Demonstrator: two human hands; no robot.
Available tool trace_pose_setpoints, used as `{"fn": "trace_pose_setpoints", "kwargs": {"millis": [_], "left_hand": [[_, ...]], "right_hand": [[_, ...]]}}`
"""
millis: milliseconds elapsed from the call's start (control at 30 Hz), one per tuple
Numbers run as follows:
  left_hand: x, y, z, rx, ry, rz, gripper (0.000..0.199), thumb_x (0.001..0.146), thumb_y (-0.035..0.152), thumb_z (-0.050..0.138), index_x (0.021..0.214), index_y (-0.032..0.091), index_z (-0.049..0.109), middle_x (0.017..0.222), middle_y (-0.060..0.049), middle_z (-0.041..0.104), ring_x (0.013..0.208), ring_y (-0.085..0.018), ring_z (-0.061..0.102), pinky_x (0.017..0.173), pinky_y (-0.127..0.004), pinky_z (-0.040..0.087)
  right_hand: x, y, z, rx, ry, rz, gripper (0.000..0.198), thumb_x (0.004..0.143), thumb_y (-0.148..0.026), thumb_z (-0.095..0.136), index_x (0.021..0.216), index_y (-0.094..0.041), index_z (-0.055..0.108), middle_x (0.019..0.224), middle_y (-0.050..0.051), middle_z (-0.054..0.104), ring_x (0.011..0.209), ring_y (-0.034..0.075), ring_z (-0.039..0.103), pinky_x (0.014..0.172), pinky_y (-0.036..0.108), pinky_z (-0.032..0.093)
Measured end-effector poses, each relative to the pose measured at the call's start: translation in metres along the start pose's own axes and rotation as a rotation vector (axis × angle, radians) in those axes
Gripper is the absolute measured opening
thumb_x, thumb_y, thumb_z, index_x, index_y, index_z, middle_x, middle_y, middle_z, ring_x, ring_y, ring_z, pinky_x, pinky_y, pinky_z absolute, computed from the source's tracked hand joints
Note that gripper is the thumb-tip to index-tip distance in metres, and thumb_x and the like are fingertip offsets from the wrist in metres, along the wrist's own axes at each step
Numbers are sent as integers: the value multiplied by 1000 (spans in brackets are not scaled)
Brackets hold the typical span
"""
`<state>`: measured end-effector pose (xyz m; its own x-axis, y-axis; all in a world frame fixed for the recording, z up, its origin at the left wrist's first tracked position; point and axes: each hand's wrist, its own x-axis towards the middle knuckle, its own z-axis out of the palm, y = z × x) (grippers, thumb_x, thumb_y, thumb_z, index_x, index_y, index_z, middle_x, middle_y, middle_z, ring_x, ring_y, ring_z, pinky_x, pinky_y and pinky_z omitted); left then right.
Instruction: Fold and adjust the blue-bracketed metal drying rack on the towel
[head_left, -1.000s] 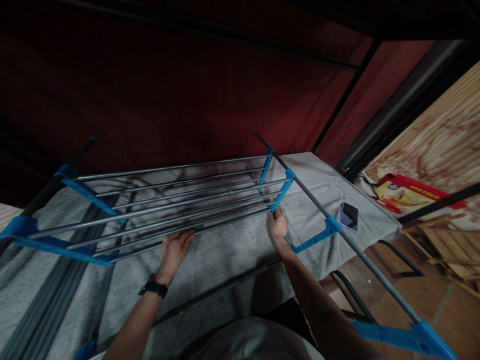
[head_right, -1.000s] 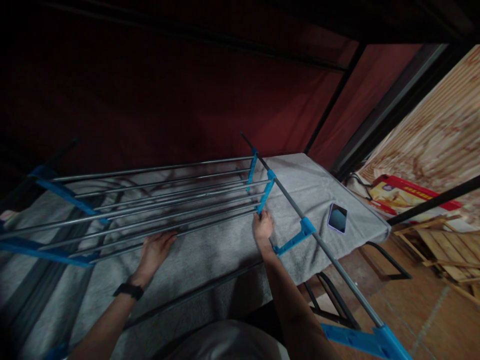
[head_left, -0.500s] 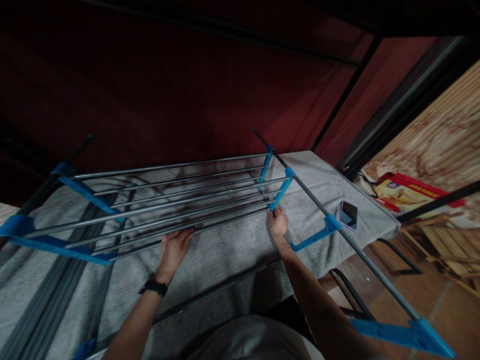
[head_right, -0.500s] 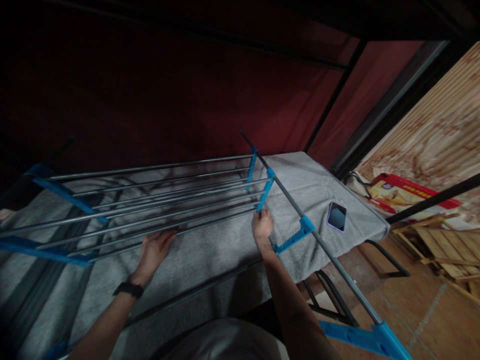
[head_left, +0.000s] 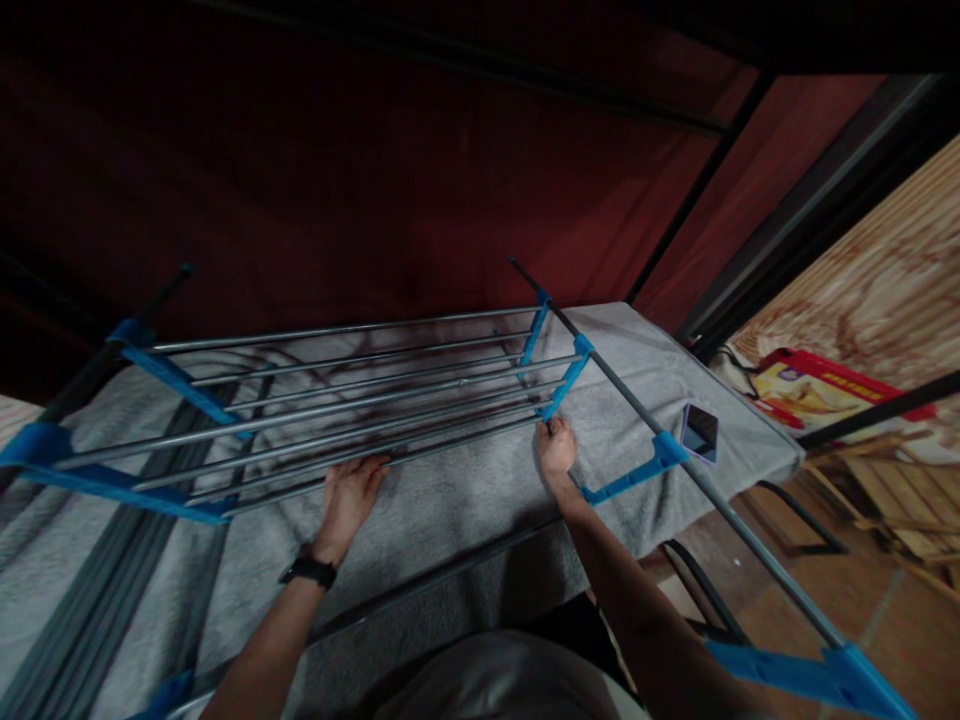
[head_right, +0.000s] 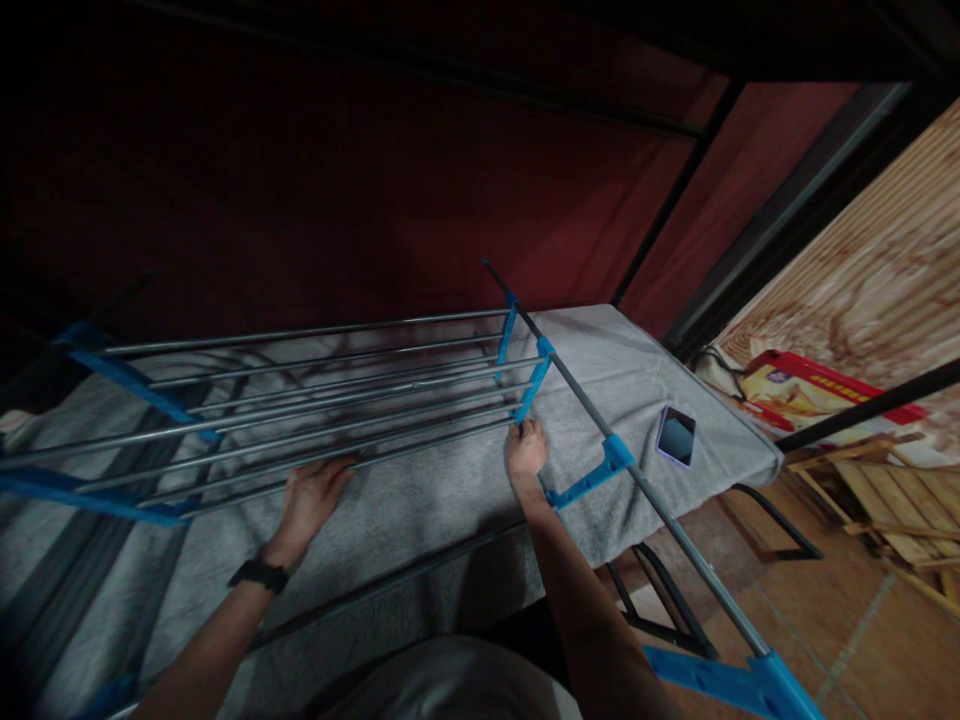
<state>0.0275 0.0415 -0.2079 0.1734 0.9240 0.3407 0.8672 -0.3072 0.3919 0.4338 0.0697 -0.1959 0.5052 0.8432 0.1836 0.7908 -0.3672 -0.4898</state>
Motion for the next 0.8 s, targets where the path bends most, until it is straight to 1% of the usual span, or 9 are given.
{"fn": "trace_pose_setpoints", "kwargs": {"millis": [167, 267, 400, 500, 600, 667, 700, 800], "left_hand": [[2, 6, -2, -25, -1, -40, 37, 101, 42, 47, 106, 22, 78, 105, -12, 79, 104, -35, 72, 97, -54, 53], [-2, 14, -7, -67, -25, -66, 32, 100, 38, 52, 110, 23, 78, 108, -11, 78, 105, -32, 71, 99, -50, 52], [-18, 22, -22, -9, -10, -84, 35, 100, 36, 52, 127, 24, 73, 120, -11, 74, 115, -31, 64, 104, -48, 47], [-35, 20, -40, 95, 23, -125, 38, 103, 33, 46, 130, 22, 71, 122, -13, 71, 116, -32, 60, 103, -49, 45], [-56, 12, -58, 174, 60, -224, 38, 104, 30, 41, 126, 22, 71, 120, -15, 69, 113, -33, 60, 101, -50, 45], [-69, 5, -66, 175, 105, -310, 35, 102, 28, 43, 122, 22, 71, 117, -15, 68, 112, -33, 60, 101, -49, 44], [-74, 1, -69, 152, 154, -383, 32, 100, 27, 45, 117, 21, 71, 115, -15, 68, 112, -33, 60, 101, -49, 44], [-83, -13, -75, 51, 358, -678, 18, 94, 24, 52, 100, 18, 67, 108, -15, 66, 108, -31, 61, 99, -46, 46]], "right_hand": [[1, 3, -2, -11, -1, -17, 34, 101, -29, 51, 122, -15, 73, 123, 15, 72, 105, 23, 65, 92, 31, 44], [-1, 3, -4, -12, -6, -29, 36, 100, -30, 50, 123, -14, 72, 121, 15, 71, 105, 23, 64, 92, 32, 44], [-3, 5, -6, -13, -15, -39, 39, 101, -33, 46, 125, -14, 71, 119, 16, 70, 103, 24, 63, 89, 33, 44], [-3, 7, -6, -18, -22, -55, 42, 100, -35, 45, 125, -13, 70, 120, 17, 69, 102, 25, 63, 88, 34, 45], [-2, 10, -5, -28, -23, -56, 42, 99, -36, 44, 123, -13, 71, 120, 18, 69, 99, 26, 63, 86, 36, 45], [-2, 12, -3, -38, -13, -44, 42, 97, -36, 45, 122, -15, 71, 120, 18, 68, 97, 26, 63, 84, 36, 46], [-1, 14, -1, -42, -6, -39, 42, 97, -36, 45, 122, -16, 72, 119, 18, 68, 96, 26, 63, 84, 37, 46], [0, 19, 3, -45, 13, -44, 43, 95, -37, 45, 121, -17, 72, 118, 17, 68, 94, 27, 63, 82, 38, 46]]}}
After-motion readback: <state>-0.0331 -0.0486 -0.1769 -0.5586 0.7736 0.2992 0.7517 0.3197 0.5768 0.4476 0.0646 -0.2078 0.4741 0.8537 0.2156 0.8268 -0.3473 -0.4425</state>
